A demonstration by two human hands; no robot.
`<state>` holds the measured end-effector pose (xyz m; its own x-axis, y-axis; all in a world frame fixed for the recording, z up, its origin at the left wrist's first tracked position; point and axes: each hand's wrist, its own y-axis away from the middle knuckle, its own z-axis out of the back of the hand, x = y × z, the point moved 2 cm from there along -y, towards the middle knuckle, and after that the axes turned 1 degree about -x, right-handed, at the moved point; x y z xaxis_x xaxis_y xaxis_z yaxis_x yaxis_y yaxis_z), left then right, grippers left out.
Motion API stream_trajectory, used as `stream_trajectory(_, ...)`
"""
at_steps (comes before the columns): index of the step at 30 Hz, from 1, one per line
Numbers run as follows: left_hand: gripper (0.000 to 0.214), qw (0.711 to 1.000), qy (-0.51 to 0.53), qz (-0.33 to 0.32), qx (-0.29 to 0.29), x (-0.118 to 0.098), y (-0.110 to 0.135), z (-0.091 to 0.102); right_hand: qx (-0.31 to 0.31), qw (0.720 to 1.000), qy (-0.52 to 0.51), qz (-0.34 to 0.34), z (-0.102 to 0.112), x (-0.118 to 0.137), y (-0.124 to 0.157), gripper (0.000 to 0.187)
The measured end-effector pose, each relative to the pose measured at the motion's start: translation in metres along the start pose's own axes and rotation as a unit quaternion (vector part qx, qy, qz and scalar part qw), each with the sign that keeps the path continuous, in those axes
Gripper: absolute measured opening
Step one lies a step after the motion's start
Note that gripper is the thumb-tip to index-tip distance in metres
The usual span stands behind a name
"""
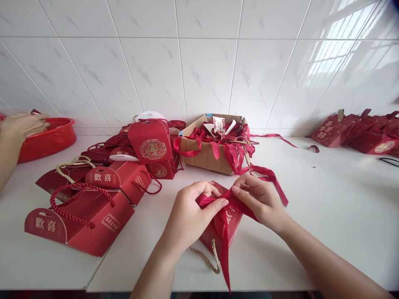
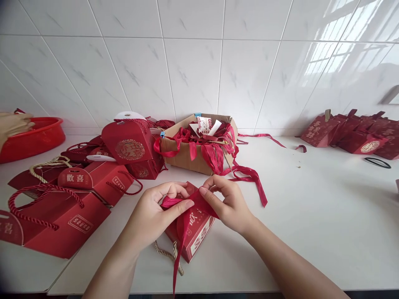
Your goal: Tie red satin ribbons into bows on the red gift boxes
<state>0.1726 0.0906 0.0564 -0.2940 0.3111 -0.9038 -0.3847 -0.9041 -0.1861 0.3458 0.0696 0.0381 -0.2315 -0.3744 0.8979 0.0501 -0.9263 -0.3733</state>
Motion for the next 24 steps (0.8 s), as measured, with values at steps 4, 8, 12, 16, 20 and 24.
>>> stream_trajectory(4,0.035,1.0,0.013,-0.022,-0.016,0.0011,-0.0005,-0.0019,-0.012,0.999,-0.027,-0.02,0.0002,-0.002,0.0004,0.025)
stream_trajectory(8,0.04,0.999,0.018,-0.033,-0.023,0.0021,-0.0002,-0.0027,-0.012,0.999,-0.039,-0.021,-0.0002,-0.005,0.0009,0.024)
stream_trajectory(12,0.042,0.998,0.029,-0.022,-0.056,0.004,-0.0007,-0.0034,-0.01,1.0,-0.026,-0.011,-0.0011,-0.0071,0.0017,0.023)
stream_trajectory(16,0.046,0.997,0.048,-0.006,-0.067,0.0068,-0.0024,-0.0037,-0.016,1.0,-0.017,-0.005,-0.0016,-0.0067,0.002,0.022)
stream_trajectory(20,0.046,0.998,0.05,-0.004,-0.046,0.0076,-0.0031,-0.0024,-0.043,0.999,-0.013,-0.003,0.001,-0.004,0.0013,0.022)
stream_trajectory(24,0.047,0.999,0.034,-0.006,-0.023,0.0068,-0.0022,-0.0014,-0.063,0.998,-0.01,-0.002,0.0037,-0.0027,0.0002,0.022)
